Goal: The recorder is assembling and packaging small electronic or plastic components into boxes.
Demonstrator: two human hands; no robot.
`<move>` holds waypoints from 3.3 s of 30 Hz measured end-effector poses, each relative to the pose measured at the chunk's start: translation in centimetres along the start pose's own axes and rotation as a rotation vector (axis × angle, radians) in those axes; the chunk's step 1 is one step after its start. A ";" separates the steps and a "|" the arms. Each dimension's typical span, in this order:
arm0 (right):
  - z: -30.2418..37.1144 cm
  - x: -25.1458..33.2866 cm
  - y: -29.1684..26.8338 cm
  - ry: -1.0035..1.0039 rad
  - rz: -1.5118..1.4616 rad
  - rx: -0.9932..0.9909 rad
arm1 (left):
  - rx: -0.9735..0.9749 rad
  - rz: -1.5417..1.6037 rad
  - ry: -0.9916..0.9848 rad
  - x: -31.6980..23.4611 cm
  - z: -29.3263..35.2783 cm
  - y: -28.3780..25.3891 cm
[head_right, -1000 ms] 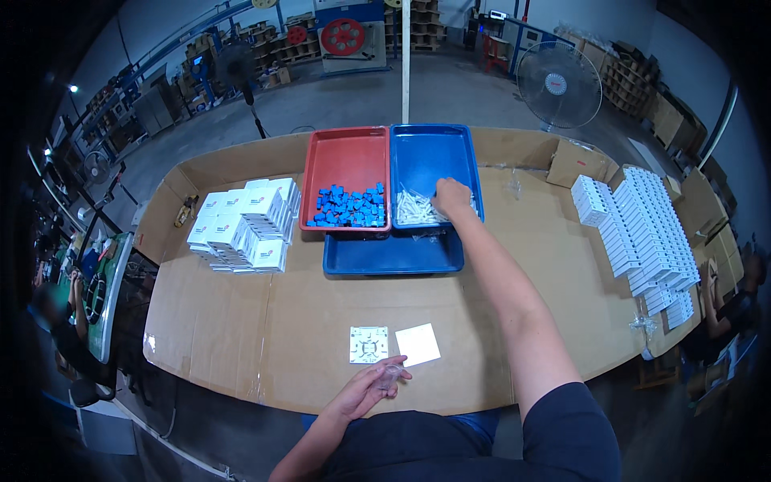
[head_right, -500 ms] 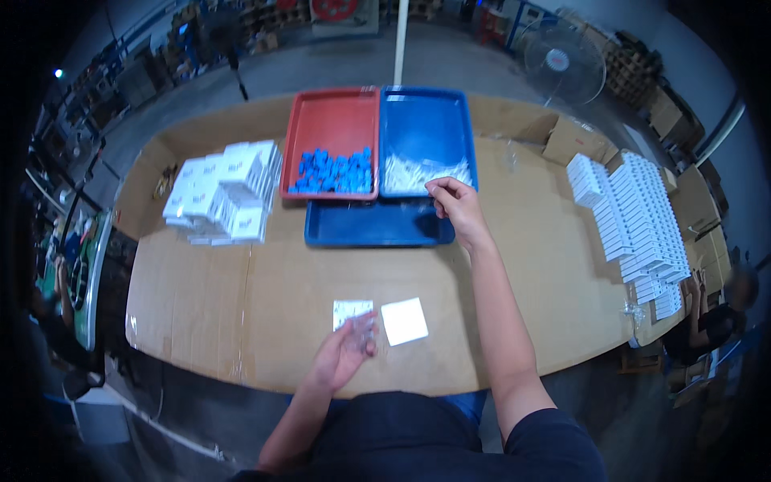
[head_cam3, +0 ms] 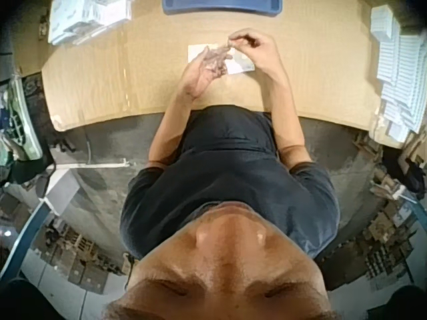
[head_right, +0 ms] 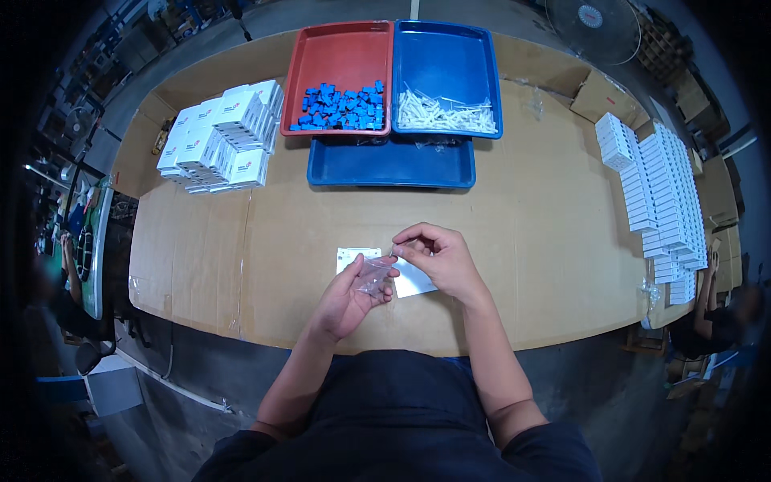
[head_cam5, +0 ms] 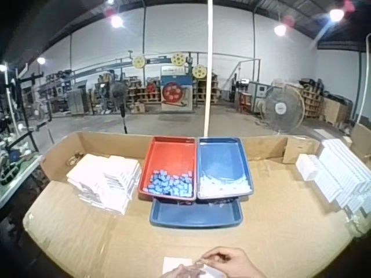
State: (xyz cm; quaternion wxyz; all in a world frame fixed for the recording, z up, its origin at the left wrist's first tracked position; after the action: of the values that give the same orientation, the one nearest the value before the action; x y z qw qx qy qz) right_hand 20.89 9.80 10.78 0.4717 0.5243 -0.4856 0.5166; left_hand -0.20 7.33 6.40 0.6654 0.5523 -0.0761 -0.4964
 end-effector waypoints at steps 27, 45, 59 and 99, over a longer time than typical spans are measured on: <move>-2.9 3.7 1.0 -0.015 0.175 0.686 | 0.040 -0.113 -0.005 0.1 1.2 0.6; -5.1 2.0 -1.4 -0.135 0.184 0.574 | 0.022 -0.127 -0.012 0.5 0.8 -0.4; -23.6 -2.6 -10.3 -0.439 1.244 -0.382 | 0.051 -0.150 -0.048 2.7 2.5 -0.5; 0.4 2.2 0.2 -0.062 0.249 0.269 | -0.066 -0.106 -0.030 0.3 1.6 1.5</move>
State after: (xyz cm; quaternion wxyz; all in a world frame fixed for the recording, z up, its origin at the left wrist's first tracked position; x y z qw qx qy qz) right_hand 20.72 9.34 12.97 0.3147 0.5343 -0.4875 0.6147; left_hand -0.24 5.91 8.12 0.6550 0.5256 -0.0404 -0.5413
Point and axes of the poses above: each hand's wrist, its own z-axis away from the middle knuckle, its own y-axis out of the palm, x = y × z, the point moved 1 cm from there along -z, towards the middle knuckle, and after that the axes turned 5 degrees about -y, right-handed, at the moved point
